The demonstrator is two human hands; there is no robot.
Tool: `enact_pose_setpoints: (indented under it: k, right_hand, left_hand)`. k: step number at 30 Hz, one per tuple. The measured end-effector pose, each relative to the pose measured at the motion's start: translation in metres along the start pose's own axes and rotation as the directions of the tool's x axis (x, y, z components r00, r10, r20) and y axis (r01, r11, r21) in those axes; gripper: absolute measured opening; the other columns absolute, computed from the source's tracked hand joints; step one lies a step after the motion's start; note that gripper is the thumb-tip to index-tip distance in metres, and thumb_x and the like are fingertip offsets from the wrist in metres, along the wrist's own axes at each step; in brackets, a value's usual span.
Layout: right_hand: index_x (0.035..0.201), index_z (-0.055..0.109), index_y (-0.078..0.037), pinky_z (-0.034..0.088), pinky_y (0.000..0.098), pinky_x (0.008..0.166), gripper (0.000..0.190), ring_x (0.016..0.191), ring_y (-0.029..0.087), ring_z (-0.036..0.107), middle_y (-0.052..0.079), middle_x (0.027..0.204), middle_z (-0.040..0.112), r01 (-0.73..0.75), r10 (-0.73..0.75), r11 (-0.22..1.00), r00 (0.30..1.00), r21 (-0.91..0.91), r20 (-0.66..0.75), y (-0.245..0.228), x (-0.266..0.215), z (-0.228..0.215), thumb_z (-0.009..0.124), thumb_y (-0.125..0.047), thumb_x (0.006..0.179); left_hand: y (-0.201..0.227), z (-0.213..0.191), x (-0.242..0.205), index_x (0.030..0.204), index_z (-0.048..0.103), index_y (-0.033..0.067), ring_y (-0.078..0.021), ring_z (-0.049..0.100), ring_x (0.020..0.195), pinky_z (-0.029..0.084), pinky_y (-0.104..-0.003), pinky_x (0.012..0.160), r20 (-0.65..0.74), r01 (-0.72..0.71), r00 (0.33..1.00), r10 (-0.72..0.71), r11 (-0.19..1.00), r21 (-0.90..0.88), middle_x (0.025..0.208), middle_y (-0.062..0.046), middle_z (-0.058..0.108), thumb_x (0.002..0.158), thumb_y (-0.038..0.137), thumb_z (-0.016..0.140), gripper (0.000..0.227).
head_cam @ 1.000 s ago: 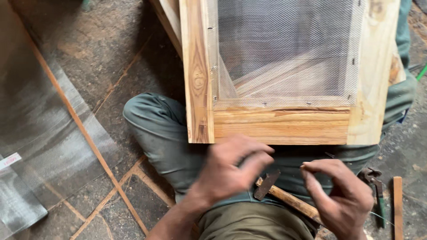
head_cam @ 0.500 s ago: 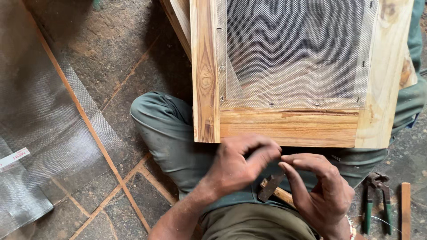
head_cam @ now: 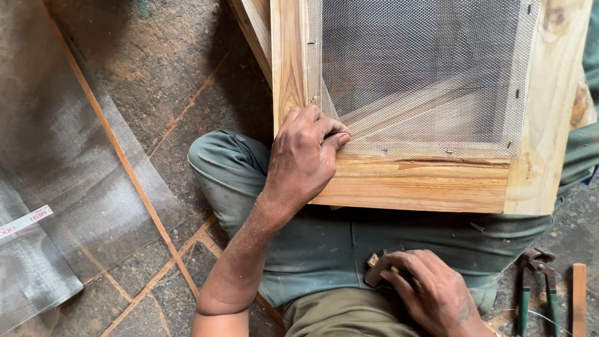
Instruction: The person secures a mesh screen to a wooden frame by hand, using a hammer to drive nails along the edges. They repeatedly position the frame on their lap, place nails, and hammer them in, rotating the frame to access different sides.
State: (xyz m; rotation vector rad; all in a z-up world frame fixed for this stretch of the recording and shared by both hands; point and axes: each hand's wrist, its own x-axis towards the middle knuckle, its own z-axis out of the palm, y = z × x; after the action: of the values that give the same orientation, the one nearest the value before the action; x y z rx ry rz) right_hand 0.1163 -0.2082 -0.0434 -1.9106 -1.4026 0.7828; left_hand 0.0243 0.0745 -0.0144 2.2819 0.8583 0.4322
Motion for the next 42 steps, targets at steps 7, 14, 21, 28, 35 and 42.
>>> enact_pose_setpoints:
  k: [7, 14, 21, 28, 35, 42]
  right_hand:
    - [0.097, 0.069, -0.010, 0.058, 0.0387, 0.065, 0.030, 0.079, 0.028, 0.070, 0.007, 0.084, 0.069, -0.183, 0.192, 0.978, 0.978, -0.102, 0.082, 0.015, -0.017, -0.007, 0.081, -0.020, 0.072]
    - [0.103, 0.068, -0.019, 0.059, 0.0365, 0.075, 0.033, 0.089, 0.023, 0.067, 0.003, 0.094, 0.066, -0.206, 0.313, 0.927, 0.884, -0.314, 0.346, 0.049, -0.042, 0.002, 0.077, -0.037, 0.077]
    - [0.117, 0.060, -0.017, 0.059, 0.0362, 0.079, 0.045, 0.098, 0.024, 0.060, 0.003, 0.106, 0.059, -0.123, 0.363, 0.881, 0.794, -0.457, 0.487, 0.068, -0.050, 0.006, 0.071, -0.041, 0.081]
    - [0.111, 0.061, -0.017, 0.058, 0.0375, 0.076, 0.040, 0.094, 0.025, 0.060, 0.004, 0.101, 0.059, -0.119, 0.332, 0.899, 0.813, -0.422, 0.478, 0.057, -0.043, 0.001, 0.073, -0.038, 0.080]
    - [0.108, 0.063, -0.016, 0.057, 0.0389, 0.074, 0.038, 0.091, 0.027, 0.061, 0.005, 0.098, 0.059, -0.123, 0.304, 0.911, 0.845, -0.393, 0.440, 0.051, -0.039, -0.001, 0.075, -0.036, 0.077]
    - [0.105, 0.065, -0.017, 0.058, 0.0390, 0.075, 0.035, 0.091, 0.027, 0.063, 0.006, 0.098, 0.060, -0.191, 0.325, 0.925, 0.845, -0.328, 0.424, 0.044, -0.034, -0.007, 0.077, -0.031, 0.076]
  left_hand:
    - [-0.002, 0.001, 0.002, 0.091, 0.078, 0.0079, -0.0253, 0.060, 0.093, 0.050, -0.039, 0.087, 0.039, 0.039, 0.998, -0.039, 0.999, -0.002, 0.091, -0.006, 0.064, 0.090, 0.016, 0.075, 0.009]
    - [-0.002, 0.003, 0.003, 0.089, 0.078, 0.0086, -0.0242, 0.059, 0.090, 0.050, -0.039, 0.085, 0.046, 0.011, 0.999, -0.013, 0.999, 0.045, 0.087, -0.006, 0.062, 0.089, 0.017, 0.076, 0.009]
    - [0.001, 0.002, 0.002, 0.091, 0.077, 0.0080, -0.0247, 0.060, 0.090, 0.051, -0.039, 0.084, 0.014, 0.000, 1.000, 0.000, 0.999, 0.042, 0.089, -0.006, 0.063, 0.089, 0.017, 0.076, 0.009]
    - [0.002, 0.000, 0.002, 0.092, 0.078, 0.0084, -0.0255, 0.061, 0.091, 0.051, -0.040, 0.084, 0.016, 0.026, 1.000, -0.027, 0.999, 0.029, 0.091, -0.006, 0.063, 0.090, 0.017, 0.076, 0.009]
    - [0.002, 0.001, 0.002, 0.091, 0.078, 0.0082, -0.0255, 0.062, 0.091, 0.052, -0.040, 0.084, 0.014, 0.023, 1.000, -0.024, 0.998, 0.053, 0.091, -0.006, 0.064, 0.089, 0.017, 0.076, 0.009]
    - [0.002, 0.002, 0.000, 0.092, 0.077, 0.0085, -0.0232, 0.062, 0.089, 0.053, -0.039, 0.083, -0.019, 0.000, 1.000, 0.000, 1.000, 0.031, 0.088, -0.005, 0.062, 0.090, 0.016, 0.076, 0.008]
